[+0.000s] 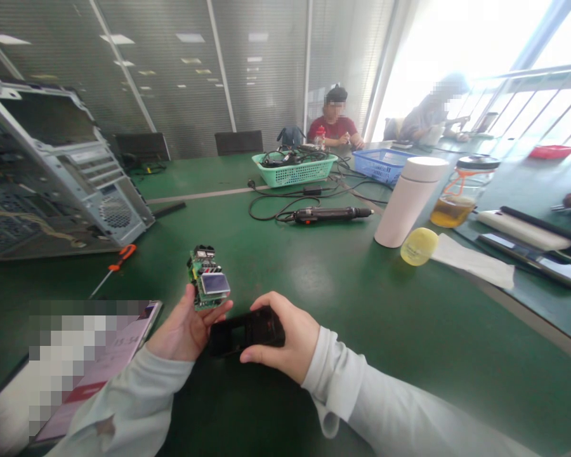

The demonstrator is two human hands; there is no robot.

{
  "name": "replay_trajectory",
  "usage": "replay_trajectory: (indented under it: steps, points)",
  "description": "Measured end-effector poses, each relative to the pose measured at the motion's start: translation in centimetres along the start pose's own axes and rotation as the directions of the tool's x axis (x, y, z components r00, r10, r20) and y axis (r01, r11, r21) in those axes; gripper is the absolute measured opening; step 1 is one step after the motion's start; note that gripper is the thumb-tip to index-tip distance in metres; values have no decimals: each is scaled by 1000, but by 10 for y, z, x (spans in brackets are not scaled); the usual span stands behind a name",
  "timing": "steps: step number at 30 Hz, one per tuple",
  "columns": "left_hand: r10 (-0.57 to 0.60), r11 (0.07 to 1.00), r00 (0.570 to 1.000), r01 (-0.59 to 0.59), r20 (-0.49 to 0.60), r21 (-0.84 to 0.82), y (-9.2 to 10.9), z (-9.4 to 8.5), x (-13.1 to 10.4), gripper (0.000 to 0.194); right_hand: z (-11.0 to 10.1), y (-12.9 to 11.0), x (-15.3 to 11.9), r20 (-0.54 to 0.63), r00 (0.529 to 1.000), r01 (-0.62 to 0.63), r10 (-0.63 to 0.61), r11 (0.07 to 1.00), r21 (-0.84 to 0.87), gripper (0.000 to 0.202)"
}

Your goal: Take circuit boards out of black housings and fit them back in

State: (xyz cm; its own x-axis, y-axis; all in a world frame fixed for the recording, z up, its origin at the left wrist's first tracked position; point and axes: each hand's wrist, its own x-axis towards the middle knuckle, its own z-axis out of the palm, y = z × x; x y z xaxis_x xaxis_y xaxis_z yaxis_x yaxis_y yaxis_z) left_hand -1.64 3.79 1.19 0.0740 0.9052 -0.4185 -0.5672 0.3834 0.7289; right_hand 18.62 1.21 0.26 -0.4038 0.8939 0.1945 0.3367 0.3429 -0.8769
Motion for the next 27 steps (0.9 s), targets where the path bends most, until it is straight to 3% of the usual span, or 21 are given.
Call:
replay_trajectory:
  steps: [4,10,14,21,27]
  points:
    - [9,1000,1000,-9,1,-20,3,1,-2,36,1,5,1,-1,1000,9,-9,999,-33,54]
    - [16,998,999,-13,48,-60,5,-4,0,33,2,5,2,-1,1000,13,-13,986,-166,47]
    - [14,998,998,-10,62,-68,6,-7,2,30,1,-2,1,-19,993,110,-118,967,-230,39]
    - [12,997,999,-9,30,-71,7,-7,2,30,1,-9,0,24,979,204,-203,963,-178,36]
    - [-18,997,1000,16,-23,-78,7,-3,0,31,0,-9,-1,-48,976,201,-212,966,-164,33]
